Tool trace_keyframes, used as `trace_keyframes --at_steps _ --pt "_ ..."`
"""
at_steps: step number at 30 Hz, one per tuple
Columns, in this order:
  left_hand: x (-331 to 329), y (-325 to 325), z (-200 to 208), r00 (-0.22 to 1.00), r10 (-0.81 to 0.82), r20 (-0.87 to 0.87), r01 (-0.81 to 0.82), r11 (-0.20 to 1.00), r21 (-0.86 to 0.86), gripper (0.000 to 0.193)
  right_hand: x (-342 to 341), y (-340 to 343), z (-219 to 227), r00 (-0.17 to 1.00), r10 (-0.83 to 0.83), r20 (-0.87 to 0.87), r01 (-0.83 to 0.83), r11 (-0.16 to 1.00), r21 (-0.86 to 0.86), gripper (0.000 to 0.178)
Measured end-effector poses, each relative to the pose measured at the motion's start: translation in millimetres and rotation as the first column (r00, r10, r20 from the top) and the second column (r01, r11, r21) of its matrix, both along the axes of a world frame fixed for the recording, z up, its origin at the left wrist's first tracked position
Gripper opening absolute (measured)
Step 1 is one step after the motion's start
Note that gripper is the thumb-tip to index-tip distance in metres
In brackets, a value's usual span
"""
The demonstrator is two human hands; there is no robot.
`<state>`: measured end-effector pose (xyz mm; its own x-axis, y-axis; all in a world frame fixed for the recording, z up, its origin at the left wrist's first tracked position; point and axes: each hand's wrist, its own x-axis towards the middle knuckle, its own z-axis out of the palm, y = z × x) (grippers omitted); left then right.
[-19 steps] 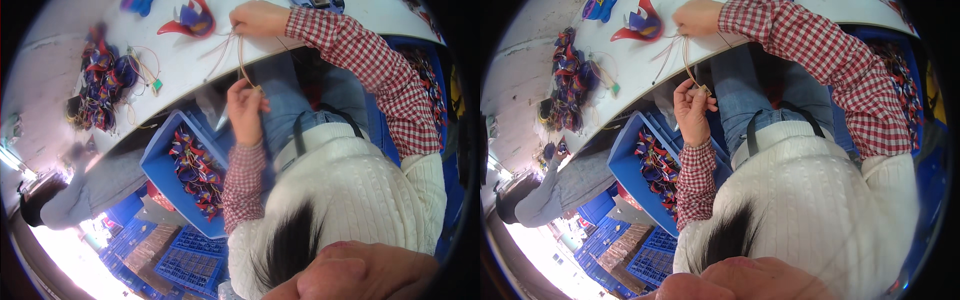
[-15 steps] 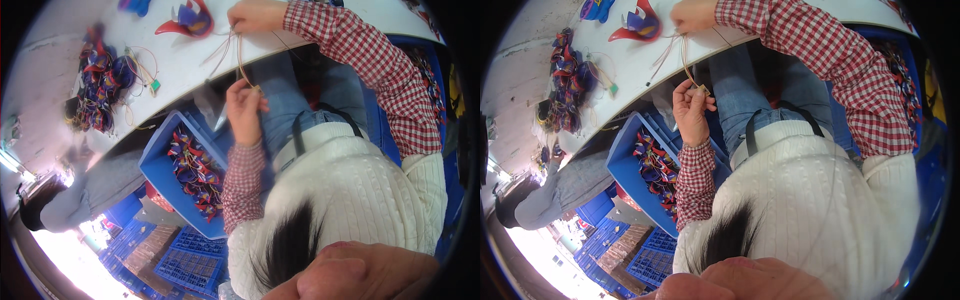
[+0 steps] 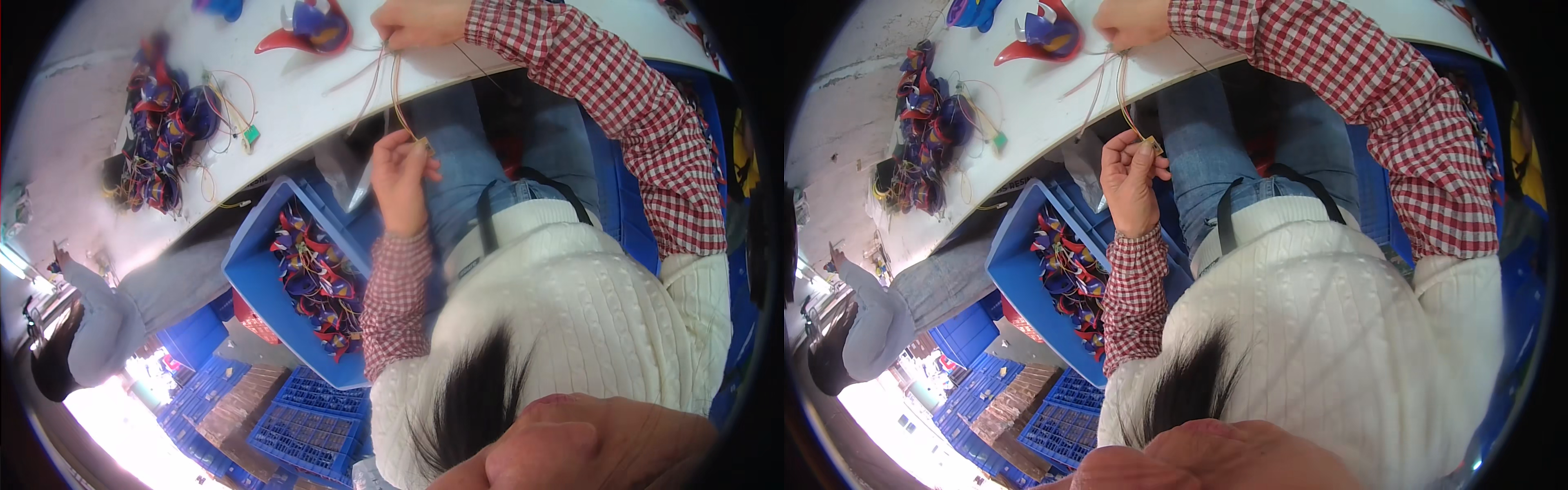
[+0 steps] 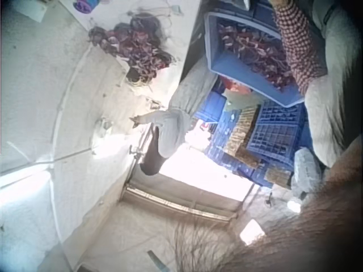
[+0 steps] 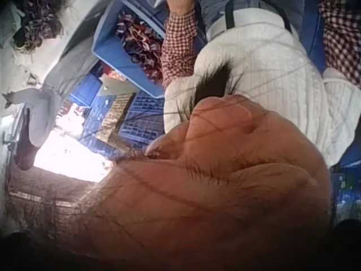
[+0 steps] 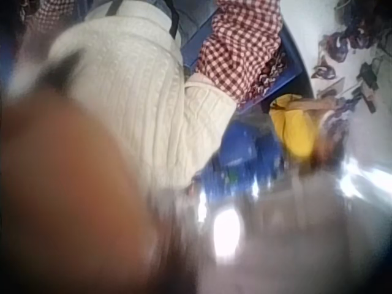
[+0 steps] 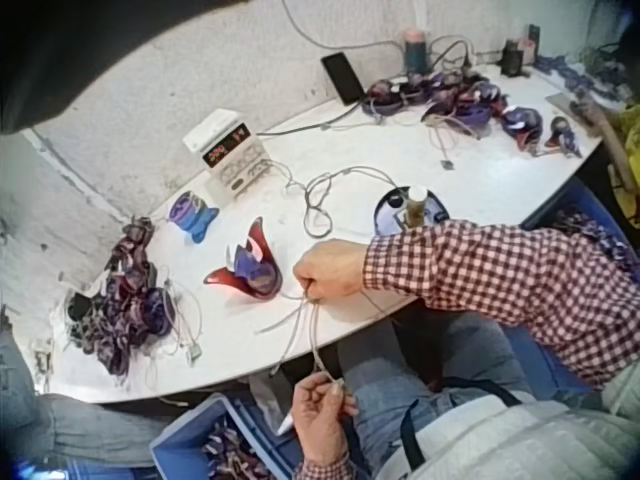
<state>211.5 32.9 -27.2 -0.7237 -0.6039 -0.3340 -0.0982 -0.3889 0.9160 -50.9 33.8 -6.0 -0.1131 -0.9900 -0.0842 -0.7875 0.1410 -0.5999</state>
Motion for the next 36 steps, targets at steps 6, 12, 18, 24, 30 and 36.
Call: trace_keyframes --at_steps 6,12,18,24,30,36 --pt "0 1 0 1.0 0.011 -0.026 -0.011 1.0 0.002 0.031 0 0 -5 0.998 -0.055 0.039 0.055 0.998 0.017 0.02" --pt "0 3 2 0.994 0.006 -0.105 -0.012 0.999 -0.051 0.031 0 0 -3 0.998 -0.054 0.01 0.054 0.998 0.017 0.021" --pt "5 1 -3 0.996 -0.037 -0.084 0.034 0.999 -0.031 0.031 7 -3 -1 0.996 -0.069 -0.064 0.07 0.997 0.013 0.022" --pt "2 4 5 0.991 -0.03 -0.127 0.035 0.999 0.037 0.029 2 -2 -14 0.993 -0.092 0.076 0.092 0.996 0.005 0.024" --pt "4 3 5 0.989 -0.003 -0.147 0.019 0.994 0.109 0.03 4 2 -13 0.996 -0.07 0.059 0.073 0.996 -0.042 0.025" --pt "-2 6 9 0.989 0.012 -0.148 0.008 0.991 0.132 0.031 7 13 -9 0.995 -0.097 0.019 0.099 0.965 -0.243 0.025"
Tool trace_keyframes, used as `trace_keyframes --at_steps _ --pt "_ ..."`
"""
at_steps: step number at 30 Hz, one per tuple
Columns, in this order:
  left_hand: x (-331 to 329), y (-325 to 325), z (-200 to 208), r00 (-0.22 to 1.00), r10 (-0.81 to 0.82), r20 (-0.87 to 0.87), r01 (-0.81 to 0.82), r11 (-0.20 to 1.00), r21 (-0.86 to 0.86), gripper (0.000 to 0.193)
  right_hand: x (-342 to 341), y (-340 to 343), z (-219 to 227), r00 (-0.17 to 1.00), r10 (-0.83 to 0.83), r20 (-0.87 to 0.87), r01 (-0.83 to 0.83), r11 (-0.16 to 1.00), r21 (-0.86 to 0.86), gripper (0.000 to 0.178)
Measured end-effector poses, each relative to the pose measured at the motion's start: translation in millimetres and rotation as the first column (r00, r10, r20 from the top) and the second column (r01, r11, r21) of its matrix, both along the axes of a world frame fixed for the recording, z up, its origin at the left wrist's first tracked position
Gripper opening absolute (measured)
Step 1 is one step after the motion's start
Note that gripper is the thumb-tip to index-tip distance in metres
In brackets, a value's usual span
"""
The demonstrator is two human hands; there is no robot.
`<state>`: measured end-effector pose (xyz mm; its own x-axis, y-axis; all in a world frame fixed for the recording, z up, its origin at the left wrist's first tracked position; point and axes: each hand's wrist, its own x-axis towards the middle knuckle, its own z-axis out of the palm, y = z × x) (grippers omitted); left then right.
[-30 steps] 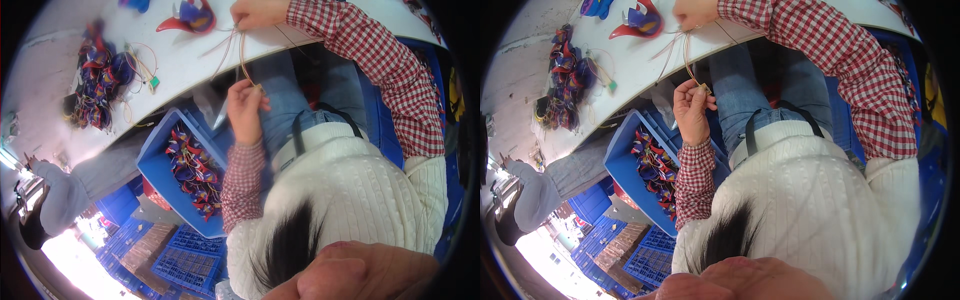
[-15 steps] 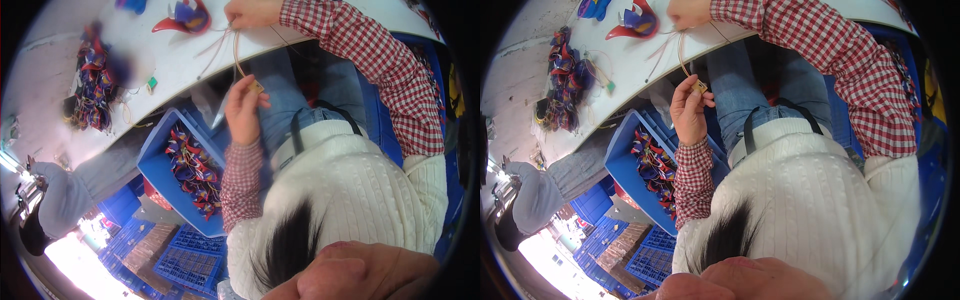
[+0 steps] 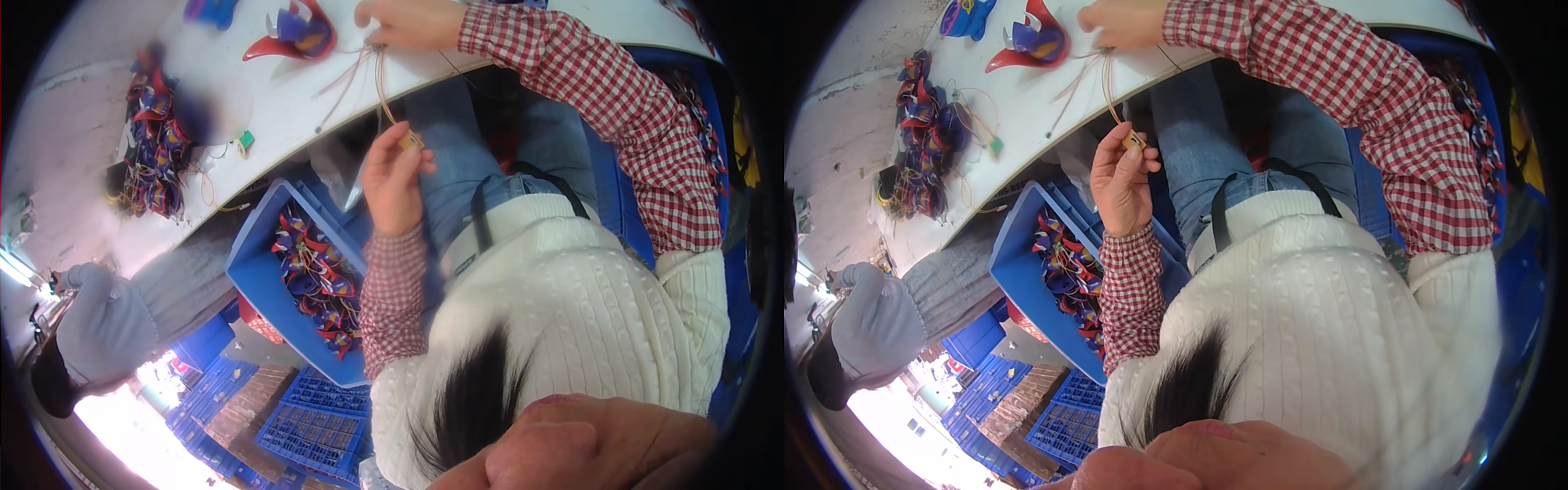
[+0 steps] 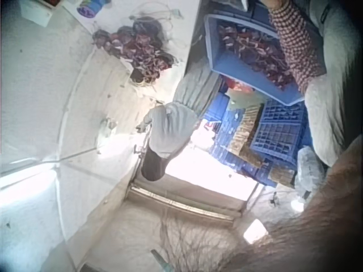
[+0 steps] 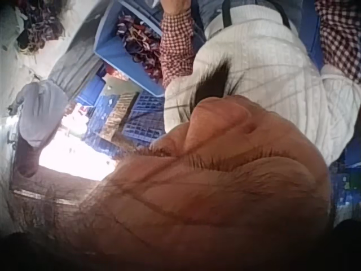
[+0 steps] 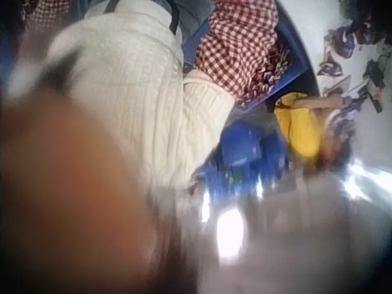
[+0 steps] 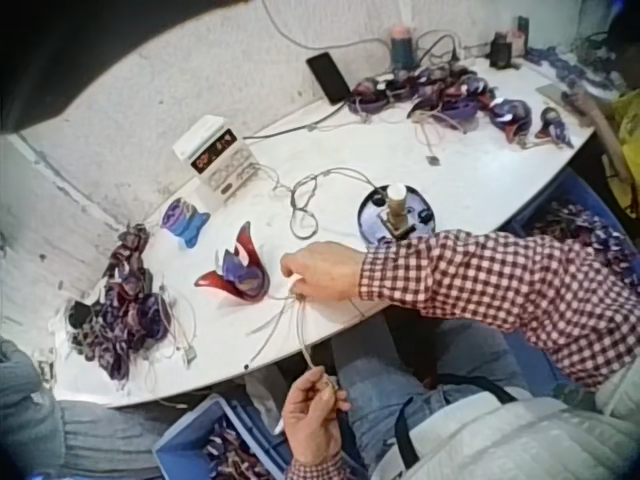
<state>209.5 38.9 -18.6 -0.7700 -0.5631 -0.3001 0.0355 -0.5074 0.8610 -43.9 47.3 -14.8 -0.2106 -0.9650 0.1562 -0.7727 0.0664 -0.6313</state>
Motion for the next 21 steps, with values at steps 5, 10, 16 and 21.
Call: trace_keyframes --at_steps 5,10,16,21 --pt "-11 -4 4 0.998 0.049 0.03 -0.048 0.998 -0.041 0.03 28 44 23 0.994 0.076 0.078 -0.055 0.97 -0.236 0.024" --pt "-29 -8 12 0.993 0.091 0.074 -0.085 0.993 -0.086 0.029 51 68 24 0.963 0.221 -0.155 -0.257 0.925 -0.278 0.014" --pt "-40 -6 14 0.993 0.1 0.056 -0.094 0.991 -0.097 0.029 55 70 15 0.959 0.233 -0.163 -0.269 0.929 -0.255 0.015" --pt "-44 0 15 0.987 0.156 0.034 -0.151 0.981 -0.119 0.026 58 70 7 0.972 0.163 -0.17 -0.207 0.937 -0.282 0.014"
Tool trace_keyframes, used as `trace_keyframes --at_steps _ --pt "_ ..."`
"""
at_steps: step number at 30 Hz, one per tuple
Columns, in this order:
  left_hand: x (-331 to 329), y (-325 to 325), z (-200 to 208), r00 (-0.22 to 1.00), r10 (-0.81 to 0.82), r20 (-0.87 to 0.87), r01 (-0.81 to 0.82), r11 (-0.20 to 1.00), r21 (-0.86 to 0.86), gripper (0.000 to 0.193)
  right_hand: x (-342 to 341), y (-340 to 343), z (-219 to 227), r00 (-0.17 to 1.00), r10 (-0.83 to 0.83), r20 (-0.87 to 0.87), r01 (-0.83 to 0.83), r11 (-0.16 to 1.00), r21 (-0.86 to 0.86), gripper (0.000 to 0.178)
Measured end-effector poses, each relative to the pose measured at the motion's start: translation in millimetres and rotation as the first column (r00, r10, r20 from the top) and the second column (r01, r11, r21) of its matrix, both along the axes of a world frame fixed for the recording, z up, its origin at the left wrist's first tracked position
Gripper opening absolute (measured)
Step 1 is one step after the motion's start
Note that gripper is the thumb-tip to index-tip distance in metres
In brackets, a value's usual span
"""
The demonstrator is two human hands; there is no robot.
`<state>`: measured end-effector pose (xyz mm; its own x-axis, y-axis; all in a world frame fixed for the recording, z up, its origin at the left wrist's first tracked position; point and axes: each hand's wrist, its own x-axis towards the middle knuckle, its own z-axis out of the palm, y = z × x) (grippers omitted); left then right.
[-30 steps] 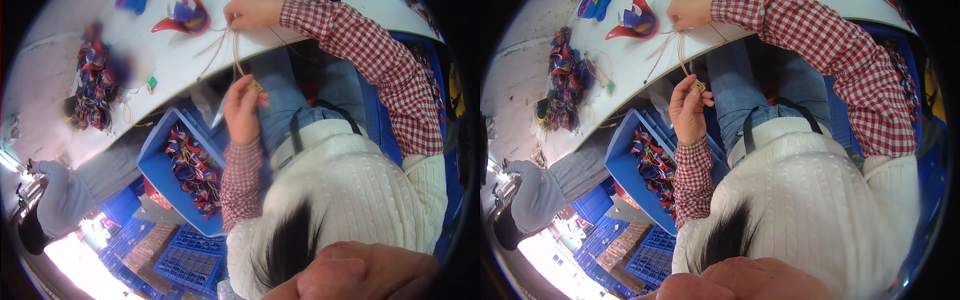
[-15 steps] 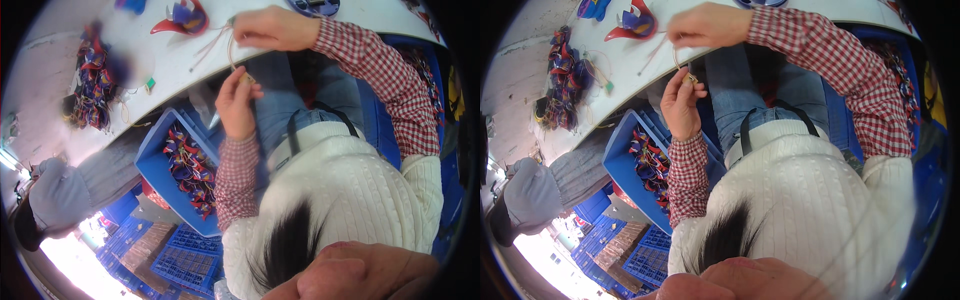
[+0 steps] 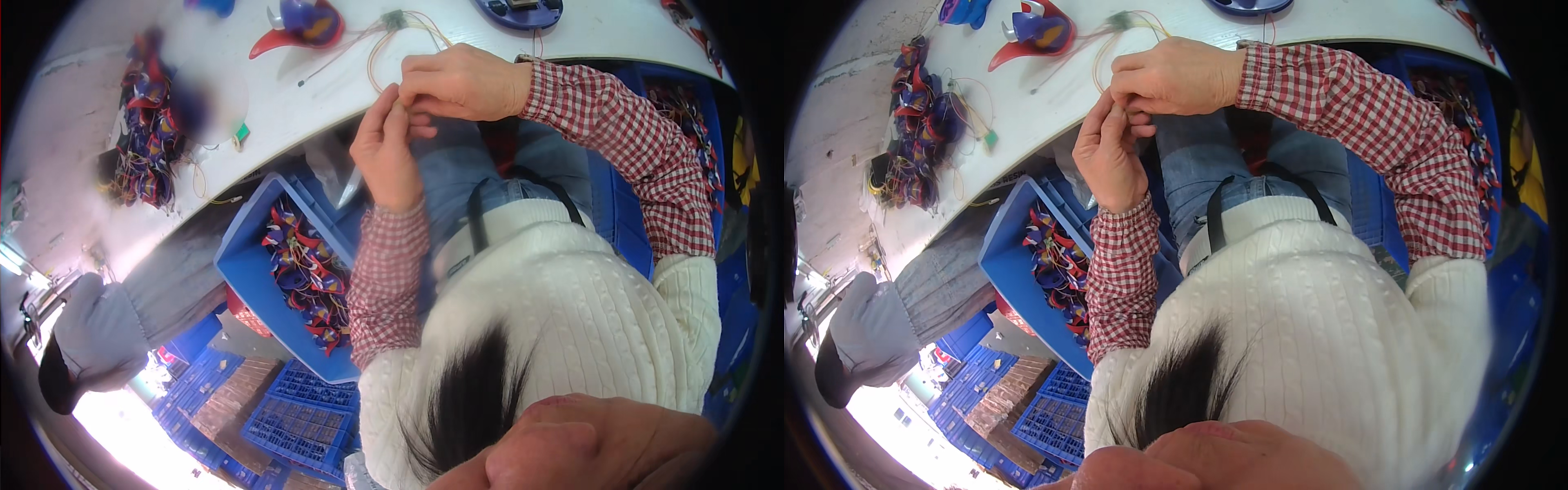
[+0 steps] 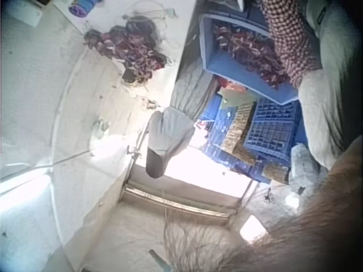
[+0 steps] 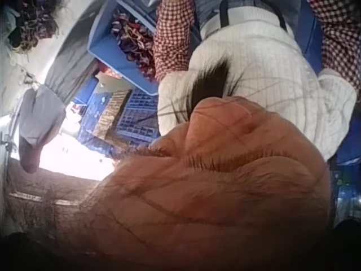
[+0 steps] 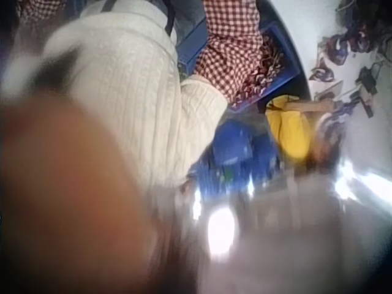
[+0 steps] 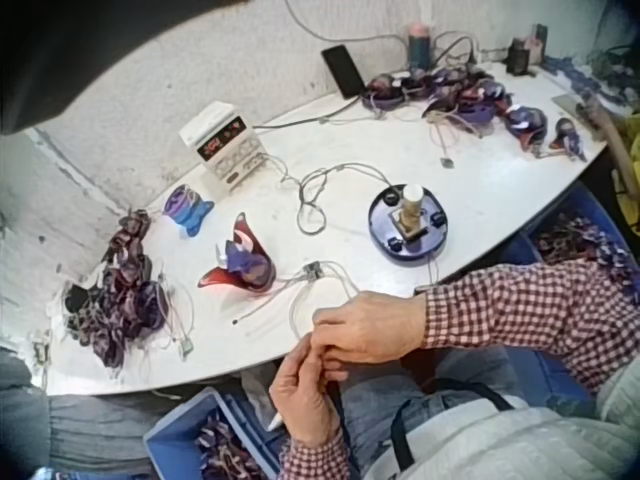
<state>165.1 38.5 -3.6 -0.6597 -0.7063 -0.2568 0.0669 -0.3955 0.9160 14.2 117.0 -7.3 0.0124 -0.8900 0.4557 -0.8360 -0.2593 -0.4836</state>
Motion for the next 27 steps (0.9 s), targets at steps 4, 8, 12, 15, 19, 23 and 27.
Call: trace_keyframes --at_steps 4,8,12,15,19,23,27 --pt "-3 4 -3 0.999 0.046 -0.011 -0.046 0.999 -0.028 0.026 7 -1 -5 0.999 -0.04 -0.024 0.039 0.998 -0.054 0.013" --pt "-2 5 -5 0.998 0.066 -0.018 -0.067 0.996 -0.063 0.027 7 -1 -6 1.0 -0.024 0.012 0.024 0.996 -0.09 0.012" --pt "-1 5 -7 0.999 0.043 -0.019 -0.045 0.993 -0.109 0.028 -1 0 -6 0.979 0.074 0.19 -0.063 0.996 -0.064 0.01" --pt "-1 2 -5 1.0 0.005 -0.011 -0.007 0.985 -0.172 0.028 -5 -2 -4 0.965 0.023 0.262 -0.017 1.0 -0.024 0.01" --pt "-2 4 -3 0.999 0.004 -0.049 -0.012 0.986 -0.167 0.025 -4 0 1 0.986 0.01 0.164 -0.006 1.0 -0.02 0.01" --pt "-2 6 -1 0.996 0.012 -0.086 -0.024 0.991 -0.132 0.022 -3 2 2 0.999 0.024 0.049 -0.023 0.999 -0.024 0.011" --pt "-3 6 -1 0.997 -0.01 -0.073 0.001 0.993 -0.117 0.019 -5 4 0 0.996 0.048 0.073 -0.047 0.999 -0.013 0.01"
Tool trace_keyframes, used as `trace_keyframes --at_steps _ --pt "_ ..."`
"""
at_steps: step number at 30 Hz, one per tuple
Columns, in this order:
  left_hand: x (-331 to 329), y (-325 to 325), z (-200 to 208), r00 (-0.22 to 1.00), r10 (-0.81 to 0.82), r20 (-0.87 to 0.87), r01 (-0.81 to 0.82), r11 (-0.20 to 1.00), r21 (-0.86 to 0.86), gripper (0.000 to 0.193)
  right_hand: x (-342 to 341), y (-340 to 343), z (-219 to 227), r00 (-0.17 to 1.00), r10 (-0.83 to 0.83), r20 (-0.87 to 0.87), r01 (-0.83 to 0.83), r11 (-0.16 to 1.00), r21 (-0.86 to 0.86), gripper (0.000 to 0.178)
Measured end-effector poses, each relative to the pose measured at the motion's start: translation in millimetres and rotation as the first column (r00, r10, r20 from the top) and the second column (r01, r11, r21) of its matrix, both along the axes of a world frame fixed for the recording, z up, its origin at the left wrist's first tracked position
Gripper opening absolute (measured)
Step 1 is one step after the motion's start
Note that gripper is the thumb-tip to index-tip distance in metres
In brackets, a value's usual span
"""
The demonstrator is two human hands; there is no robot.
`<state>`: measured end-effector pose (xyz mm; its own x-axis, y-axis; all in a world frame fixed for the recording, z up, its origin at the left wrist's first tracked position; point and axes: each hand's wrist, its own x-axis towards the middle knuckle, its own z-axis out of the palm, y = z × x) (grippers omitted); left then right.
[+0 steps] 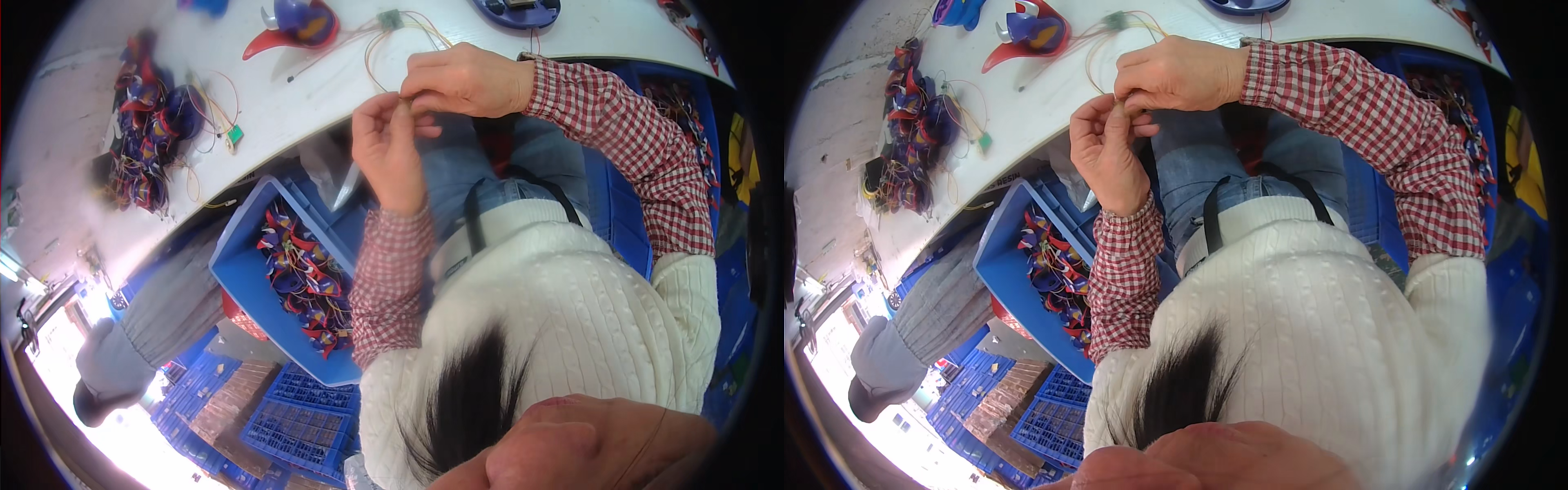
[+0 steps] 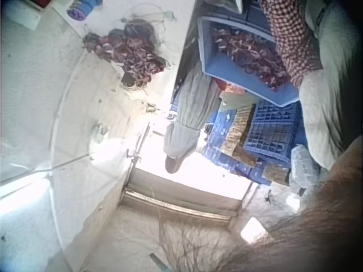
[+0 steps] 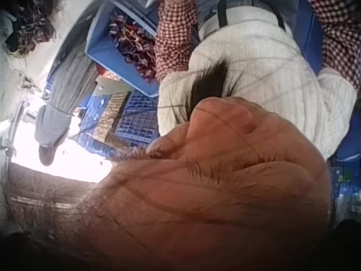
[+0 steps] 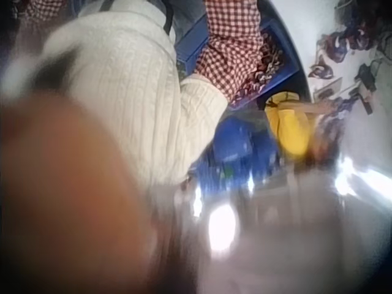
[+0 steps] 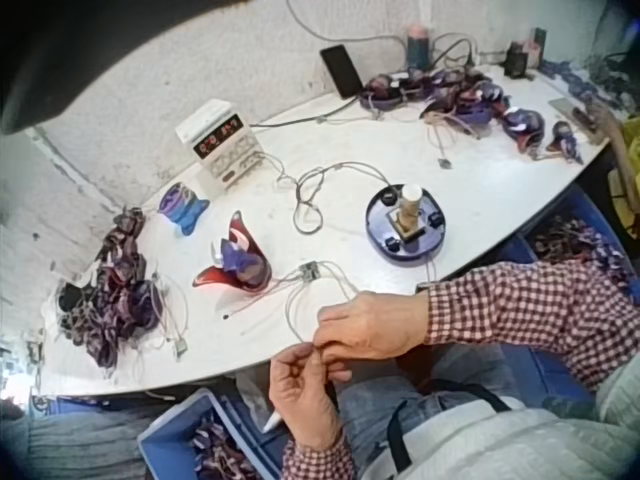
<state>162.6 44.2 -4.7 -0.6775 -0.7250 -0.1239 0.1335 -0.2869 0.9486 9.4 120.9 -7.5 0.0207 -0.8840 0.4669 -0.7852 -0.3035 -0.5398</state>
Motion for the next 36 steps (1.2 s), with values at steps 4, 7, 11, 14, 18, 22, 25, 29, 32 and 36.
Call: trace_keyframes --at_steps 4,7,11,14,18,22,25,29,32,36 --pt "2 -1 -3 1.0 -0.025 0.009 0.025 0.999 -0.034 0.018 0 -3 -1 0.997 0.017 0.072 -0.019 1.0 0.021 0.01" --pt "5 -5 -4 0.999 -0.02 0.033 0.021 0.999 -0.037 0.017 -10 -10 8 0.983 -0.08 0.163 0.069 0.995 0.073 0.01" --pt "7 -8 -4 0.997 -0.034 0.072 0.036 0.999 -0.032 0.017 -34 -32 -3 0.958 -0.238 0.162 0.225 0.97 0.095 0.014" --pt "4 -8 -8 0.989 -0.092 0.114 0.094 0.996 -0.008 0.018 -64 -54 -24 0.902 -0.423 -0.081 0.421 0.906 -0.048 0.024" --pt "14 -12 -18 0.991 -0.081 0.103 0.08 0.997 0.019 0.016 -66 -73 -15 0.893 -0.366 -0.263 0.433 0.858 0.277 0.024" --pt "22 -15 -20 0.989 -0.09 0.121 0.085 0.995 0.042 0.016 -70 -76 -8 0.91 -0.32 -0.264 0.41 0.796 0.446 0.024" --pt "26 -17 -21 0.985 -0.098 0.145 0.091 0.994 0.054 0.017 -72 -76 -5 0.929 -0.308 -0.204 0.369 0.776 0.511 0.024" --pt "30 -20 -25 0.982 -0.111 0.153 0.104 0.993 0.057 0.017 -73 -80 -5 0.959 -0.267 -0.096 0.276 0.797 0.537 0.023" --pt "30 -20 -25 0.986 -0.104 0.134 0.097 0.993 0.06 0.016 -78 -81 -7 0.957 -0.273 -0.103 0.28 0.763 0.583 0.023" --pt "32 -21 -26 0.989 -0.095 0.113 0.088 0.994 0.064 0.015 -79 -82 -7 0.955 -0.277 -0.11 0.284 0.736 0.614 0.023"
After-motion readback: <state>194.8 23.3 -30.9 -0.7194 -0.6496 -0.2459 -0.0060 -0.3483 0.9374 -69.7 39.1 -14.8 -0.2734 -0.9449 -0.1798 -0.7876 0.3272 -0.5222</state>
